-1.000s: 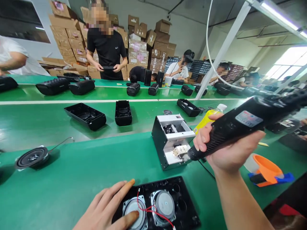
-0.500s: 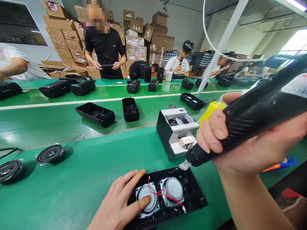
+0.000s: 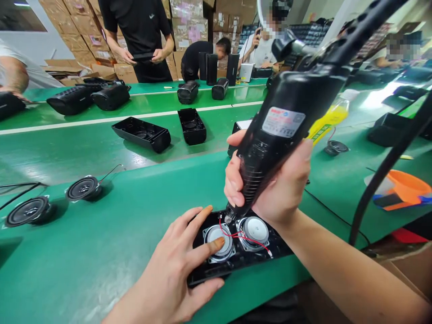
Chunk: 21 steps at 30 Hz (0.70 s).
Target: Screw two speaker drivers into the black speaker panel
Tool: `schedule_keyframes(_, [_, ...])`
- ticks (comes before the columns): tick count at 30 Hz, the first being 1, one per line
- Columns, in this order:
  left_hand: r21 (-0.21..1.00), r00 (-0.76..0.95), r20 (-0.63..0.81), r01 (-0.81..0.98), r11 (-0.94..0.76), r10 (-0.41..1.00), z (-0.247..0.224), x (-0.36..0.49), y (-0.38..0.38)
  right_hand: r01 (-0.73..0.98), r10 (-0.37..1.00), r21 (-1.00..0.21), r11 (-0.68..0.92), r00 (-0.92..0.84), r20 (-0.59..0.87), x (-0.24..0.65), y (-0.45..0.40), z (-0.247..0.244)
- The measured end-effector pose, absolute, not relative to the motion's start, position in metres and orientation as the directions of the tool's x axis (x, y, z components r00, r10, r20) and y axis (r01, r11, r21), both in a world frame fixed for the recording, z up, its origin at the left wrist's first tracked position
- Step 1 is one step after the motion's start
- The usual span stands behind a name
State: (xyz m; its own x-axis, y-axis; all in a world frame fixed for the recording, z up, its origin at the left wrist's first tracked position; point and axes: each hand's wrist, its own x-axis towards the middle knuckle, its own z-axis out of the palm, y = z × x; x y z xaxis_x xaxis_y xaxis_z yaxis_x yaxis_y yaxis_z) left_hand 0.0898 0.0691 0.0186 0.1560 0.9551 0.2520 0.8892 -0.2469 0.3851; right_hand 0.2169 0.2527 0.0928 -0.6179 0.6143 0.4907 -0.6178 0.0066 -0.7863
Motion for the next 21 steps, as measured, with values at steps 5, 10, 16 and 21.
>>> schedule_keyframes(5, [0.371, 0.158, 0.246, 0.896, -0.244, 0.956, 0.021, 0.09, 0.07, -0.624, 0.513, -0.778, -0.074, -0.693, 0.508, 0.216, 0.258, 0.085])
schedule_keyframes(10, [0.323, 0.17, 0.213, 0.917, -0.234, 0.962, 0.025, 0.089, 0.069, -0.612, 0.507, -0.786, -0.091, -0.708, 0.492, 0.215, 0.259, 0.081])
schedule_keyframes(16, [0.264, 0.208, 0.19, 0.93, -0.254, 0.96, 0.027, 0.084, 0.067, -0.624, 0.483, -0.779, -0.051, -0.698, 0.528, 0.213, 0.259, 0.078])
schedule_keyframes(21, [0.225, 0.226, 0.233, 0.934, -0.278, 0.946, 0.024, 0.081, 0.071, -0.627, 0.485, -0.776, -0.069, -0.701, 0.523, 0.215, 0.258, 0.078])
